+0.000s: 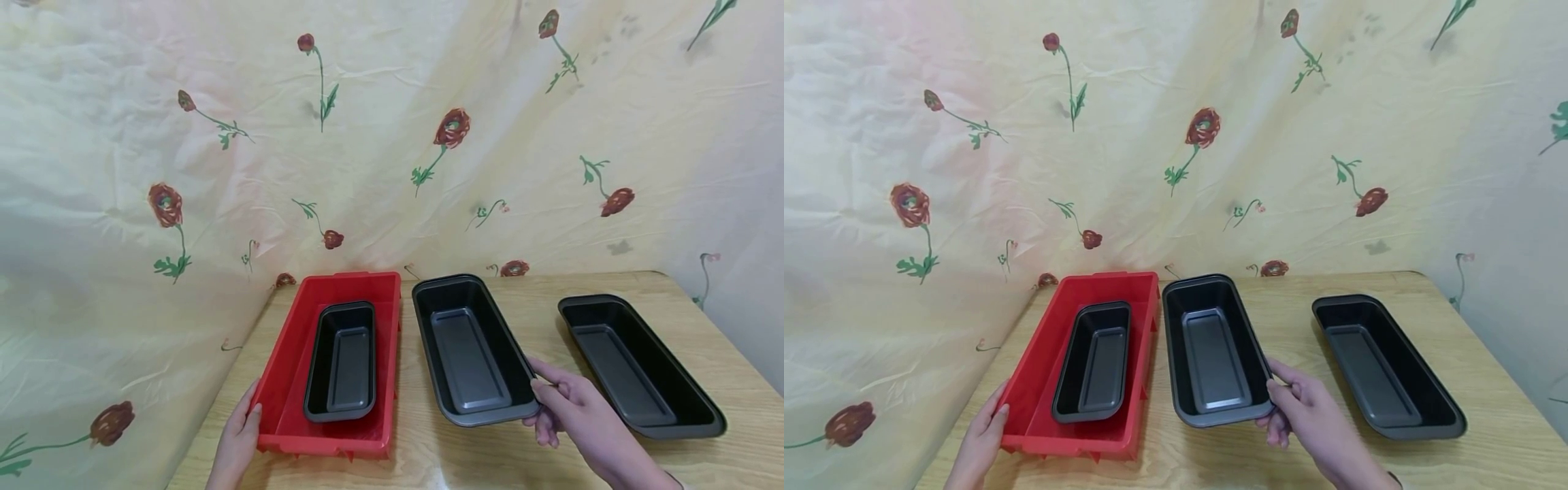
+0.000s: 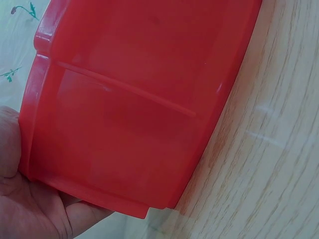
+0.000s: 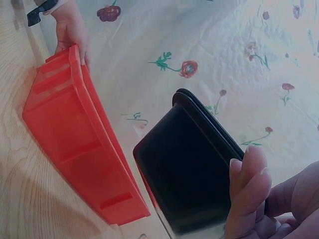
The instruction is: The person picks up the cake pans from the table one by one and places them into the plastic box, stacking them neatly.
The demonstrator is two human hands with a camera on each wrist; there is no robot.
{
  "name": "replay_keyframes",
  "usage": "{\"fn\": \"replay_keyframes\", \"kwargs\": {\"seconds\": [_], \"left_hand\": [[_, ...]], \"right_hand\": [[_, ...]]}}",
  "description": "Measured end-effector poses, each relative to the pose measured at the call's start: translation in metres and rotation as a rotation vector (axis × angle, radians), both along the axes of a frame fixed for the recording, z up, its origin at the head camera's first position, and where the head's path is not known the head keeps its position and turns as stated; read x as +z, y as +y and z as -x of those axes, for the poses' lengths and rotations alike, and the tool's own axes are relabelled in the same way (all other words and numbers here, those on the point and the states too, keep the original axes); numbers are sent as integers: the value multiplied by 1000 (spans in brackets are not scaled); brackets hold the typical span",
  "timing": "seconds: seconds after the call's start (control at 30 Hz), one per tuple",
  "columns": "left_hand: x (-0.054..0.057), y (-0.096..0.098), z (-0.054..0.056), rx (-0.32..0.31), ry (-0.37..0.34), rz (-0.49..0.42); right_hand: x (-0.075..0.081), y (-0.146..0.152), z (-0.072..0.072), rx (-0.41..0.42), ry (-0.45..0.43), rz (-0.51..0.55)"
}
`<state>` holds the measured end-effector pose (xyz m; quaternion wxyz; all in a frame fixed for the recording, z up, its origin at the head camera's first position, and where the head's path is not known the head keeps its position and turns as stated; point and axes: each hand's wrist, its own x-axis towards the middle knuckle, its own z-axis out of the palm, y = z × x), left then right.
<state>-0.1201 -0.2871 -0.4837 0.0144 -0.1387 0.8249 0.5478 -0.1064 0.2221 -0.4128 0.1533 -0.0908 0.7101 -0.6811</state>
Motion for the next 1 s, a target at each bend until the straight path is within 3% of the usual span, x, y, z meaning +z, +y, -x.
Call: {"fn": "replay_keyframes", "kwargs": {"seconds": [1.0], "left_hand": [[-1, 0, -1, 4, 2, -10]], "right_hand": [[4, -15, 1, 43, 69, 53]]}}
